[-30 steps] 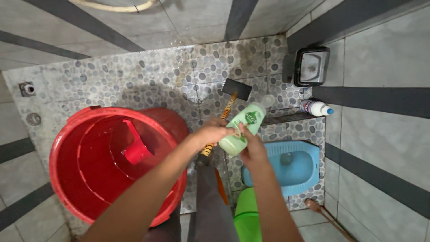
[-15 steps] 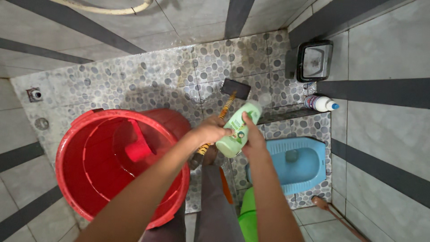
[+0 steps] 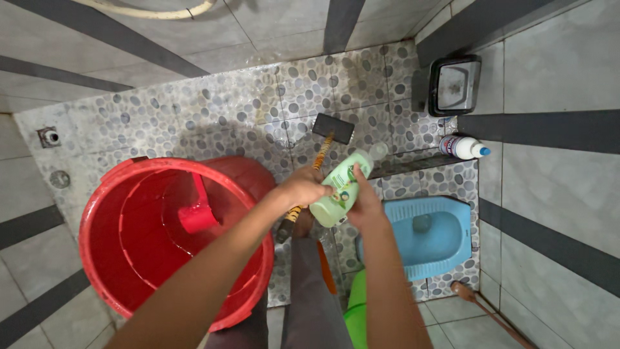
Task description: The person scrubs the tiled floor of a bathroom using a long-handled brush and water from a red bucket.
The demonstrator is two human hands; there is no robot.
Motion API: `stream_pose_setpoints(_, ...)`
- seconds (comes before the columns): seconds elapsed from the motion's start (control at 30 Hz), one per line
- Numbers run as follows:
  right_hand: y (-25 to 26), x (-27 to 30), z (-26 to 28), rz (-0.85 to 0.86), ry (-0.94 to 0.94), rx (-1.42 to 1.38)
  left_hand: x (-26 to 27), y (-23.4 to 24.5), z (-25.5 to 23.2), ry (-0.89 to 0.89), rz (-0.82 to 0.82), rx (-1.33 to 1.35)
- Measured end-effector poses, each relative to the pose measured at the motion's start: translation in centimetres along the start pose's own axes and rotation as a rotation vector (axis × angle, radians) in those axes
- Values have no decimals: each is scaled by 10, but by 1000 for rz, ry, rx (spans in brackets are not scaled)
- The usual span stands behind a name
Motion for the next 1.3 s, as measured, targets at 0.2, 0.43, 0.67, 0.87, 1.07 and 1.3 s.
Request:
stream_pose_setpoints(0.2, 29, -11, 10, -158, 169, -65, -4, -13, -8, -50, 6, -102)
stream_pose_setpoints(0.43, 33, -4, -1, -177, 139, -133, 2, -14, -10, 17, 6, -152)
stream_pose_setpoints(0.67, 12, 10, 5, -26, -13, 42, 12, -21, -23, -15, 55, -227)
stream_pose_setpoints(0.87, -1, 35, 30, 105, 130, -47, 20, -26, -41, -28, 17, -186)
stream_pose_setpoints(1.07, -19, 86, 47, 120, 102, -67, 27, -23, -46, -36, 36, -98)
stream_pose_setpoints(1.3, 16, 217, 209, -451, 721, 555, 34, 6, -27, 72, -27, 16)
Point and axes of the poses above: each hand's wrist, its own x-axis away from the middle knuckle, its own y-axis out of the back of the hand, z = x × y, the point moved 9 cm from there along -x, towards the middle knuckle, and after that the axes turned 8 degrees about -z, right-handed, at the moved point
